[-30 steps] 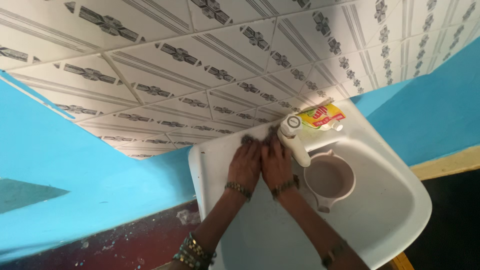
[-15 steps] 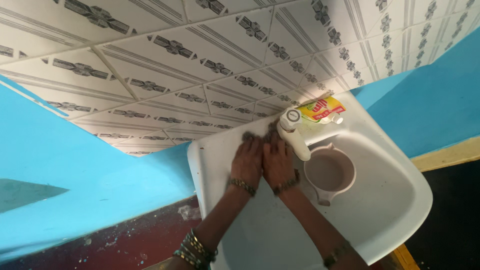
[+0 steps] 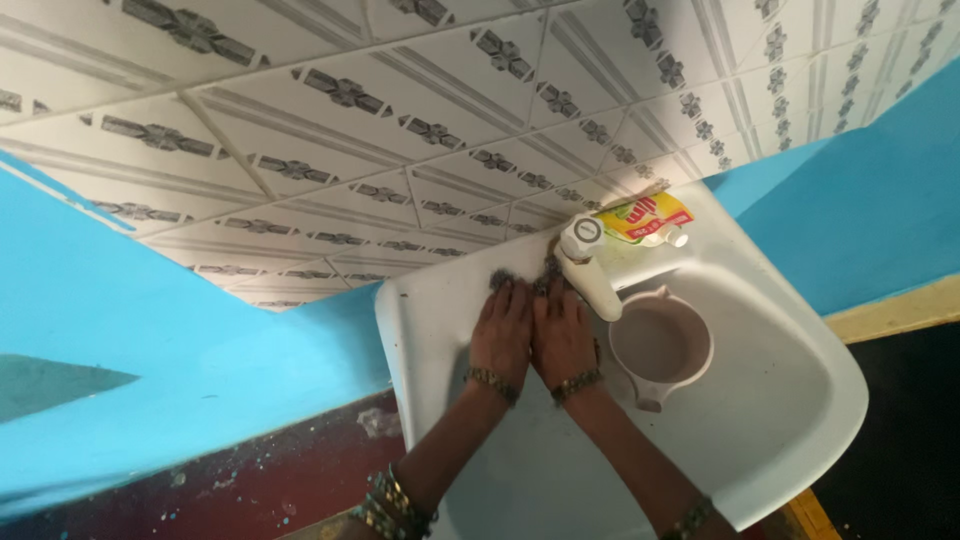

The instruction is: The person scrubs the interior surfaces and rim of a white sink using a steel wool pad, moving the pad across the basin and around the faucet area.

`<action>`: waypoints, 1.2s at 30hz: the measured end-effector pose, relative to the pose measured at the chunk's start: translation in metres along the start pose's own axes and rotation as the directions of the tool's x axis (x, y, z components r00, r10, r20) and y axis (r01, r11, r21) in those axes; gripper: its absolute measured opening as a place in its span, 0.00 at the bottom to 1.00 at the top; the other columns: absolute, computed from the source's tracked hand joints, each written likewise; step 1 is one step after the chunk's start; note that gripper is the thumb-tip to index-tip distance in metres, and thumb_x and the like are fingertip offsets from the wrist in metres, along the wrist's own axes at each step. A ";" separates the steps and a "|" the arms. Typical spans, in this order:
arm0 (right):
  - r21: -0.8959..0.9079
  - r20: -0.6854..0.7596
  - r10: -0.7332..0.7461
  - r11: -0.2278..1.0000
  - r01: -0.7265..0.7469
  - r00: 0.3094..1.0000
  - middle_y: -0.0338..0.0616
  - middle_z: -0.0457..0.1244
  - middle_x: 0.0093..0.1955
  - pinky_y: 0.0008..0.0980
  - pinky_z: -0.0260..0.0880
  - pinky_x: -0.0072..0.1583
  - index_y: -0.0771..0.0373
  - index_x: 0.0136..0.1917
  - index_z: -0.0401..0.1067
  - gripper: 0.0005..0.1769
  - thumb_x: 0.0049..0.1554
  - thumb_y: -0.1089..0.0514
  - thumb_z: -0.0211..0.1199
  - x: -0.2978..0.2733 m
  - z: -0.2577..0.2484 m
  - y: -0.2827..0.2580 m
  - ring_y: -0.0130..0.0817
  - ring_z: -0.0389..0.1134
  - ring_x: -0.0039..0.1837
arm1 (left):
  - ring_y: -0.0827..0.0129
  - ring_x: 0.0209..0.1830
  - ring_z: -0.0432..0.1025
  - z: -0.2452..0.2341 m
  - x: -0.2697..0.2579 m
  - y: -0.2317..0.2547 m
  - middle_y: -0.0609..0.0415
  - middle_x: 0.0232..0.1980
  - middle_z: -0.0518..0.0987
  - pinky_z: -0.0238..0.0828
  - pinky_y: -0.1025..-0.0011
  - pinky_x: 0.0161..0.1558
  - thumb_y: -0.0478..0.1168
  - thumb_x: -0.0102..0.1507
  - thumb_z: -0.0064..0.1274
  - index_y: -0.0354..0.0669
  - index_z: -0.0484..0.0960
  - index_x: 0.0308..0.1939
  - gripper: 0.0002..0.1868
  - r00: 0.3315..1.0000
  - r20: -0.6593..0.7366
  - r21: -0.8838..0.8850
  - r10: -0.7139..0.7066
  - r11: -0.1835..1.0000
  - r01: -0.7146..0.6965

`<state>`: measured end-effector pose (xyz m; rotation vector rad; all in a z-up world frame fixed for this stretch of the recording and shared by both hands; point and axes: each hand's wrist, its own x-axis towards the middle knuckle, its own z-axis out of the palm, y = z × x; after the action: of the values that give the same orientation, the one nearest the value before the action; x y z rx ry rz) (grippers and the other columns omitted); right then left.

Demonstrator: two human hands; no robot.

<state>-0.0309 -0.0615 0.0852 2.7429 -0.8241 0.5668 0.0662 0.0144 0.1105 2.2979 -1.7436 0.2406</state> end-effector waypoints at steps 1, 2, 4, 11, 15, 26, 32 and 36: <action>0.013 0.044 0.023 1.000 -0.024 0.999 0.69 0.58 0.70 0.48 0.63 0.63 0.67 0.55 0.65 0.19 0.52 0.59 0.61 0.007 0.002 -0.002 0.55 0.61 0.63 | 0.55 0.71 0.60 0.001 0.008 -0.002 0.44 0.71 0.68 0.53 0.63 0.72 0.33 0.57 0.54 0.31 0.71 0.65 0.30 0.998 0.057 -0.015 -0.017 1.000 0.017; 0.025 0.088 0.045 0.999 -0.048 0.995 0.71 0.57 0.70 0.47 0.63 0.63 0.67 0.55 0.65 0.17 0.54 0.58 0.61 0.013 0.003 -0.004 0.56 0.61 0.63 | 0.55 0.71 0.60 0.001 0.011 -0.007 0.44 0.71 0.68 0.53 0.63 0.72 0.33 0.57 0.54 0.31 0.71 0.65 0.30 0.998 0.053 -0.015 -0.018 1.000 0.019; 0.026 0.120 0.065 0.997 -0.069 0.991 0.70 0.58 0.69 0.47 0.63 0.63 0.67 0.55 0.65 0.18 0.53 0.58 0.61 0.016 0.002 -0.011 0.56 0.61 0.63 | 0.55 0.73 0.61 0.002 0.009 -0.016 0.45 0.71 0.69 0.54 0.64 0.74 0.32 0.60 0.54 0.34 0.72 0.66 0.28 1.000 -0.007 -0.108 0.009 0.994 -0.010; -0.043 -0.038 0.048 0.998 -0.050 0.998 0.57 0.61 0.70 0.48 0.62 0.60 0.61 0.53 0.64 0.16 0.52 0.57 0.60 -0.015 -0.017 0.007 0.48 0.62 0.62 | 0.56 0.70 0.63 -0.003 -0.009 0.007 0.44 0.69 0.70 0.55 0.62 0.69 0.32 0.55 0.53 0.31 0.72 0.67 0.34 0.996 -0.066 0.001 0.067 0.998 -0.067; -0.071 0.102 0.131 0.990 -0.124 0.986 0.64 0.61 0.68 0.47 0.61 0.55 0.65 0.53 0.64 0.16 0.55 0.56 0.61 -0.001 -0.005 -0.006 0.51 0.62 0.59 | 0.55 0.69 0.65 0.003 0.005 0.006 0.45 0.66 0.73 0.58 0.63 0.71 0.31 0.59 0.53 0.32 0.74 0.63 0.27 0.992 -0.124 -0.086 0.030 0.995 -0.041; 0.074 -0.023 0.038 0.997 -0.036 0.999 0.62 0.64 0.61 0.45 0.63 0.55 0.64 0.50 0.65 0.11 0.55 0.60 0.60 0.013 -0.010 -0.031 0.50 0.62 0.60 | 0.56 0.68 0.67 -0.012 -0.012 -0.037 0.46 0.66 0.75 0.61 0.65 0.69 0.30 0.55 0.53 0.34 0.75 0.63 0.30 0.987 -0.158 -0.143 0.035 0.988 -0.058; -0.166 0.097 0.109 0.982 -0.092 0.989 0.57 0.64 0.54 0.46 0.63 0.53 0.64 0.50 0.68 0.11 0.55 0.57 0.58 0.005 -0.014 -0.006 0.49 0.62 0.56 | 0.56 0.71 0.66 0.016 0.013 -0.007 0.48 0.68 0.74 0.60 0.65 0.73 0.31 0.60 0.53 0.35 0.75 0.62 0.25 0.983 -0.180 -0.129 0.030 0.990 -0.054; -0.033 0.011 0.131 0.991 -0.131 0.991 0.61 0.64 0.54 0.44 0.64 0.56 0.65 0.49 0.66 0.10 0.55 0.60 0.59 0.017 -0.005 -0.020 0.51 0.62 0.58 | 0.55 0.69 0.66 0.006 0.012 -0.028 0.46 0.66 0.74 0.61 0.64 0.71 0.30 0.56 0.55 0.33 0.75 0.62 0.29 0.980 -0.188 -0.190 0.058 0.977 -0.094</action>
<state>-0.0082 -0.0514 0.0951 2.6805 -1.0131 0.5555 0.0965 0.0084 0.1051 2.0055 -1.6843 0.2686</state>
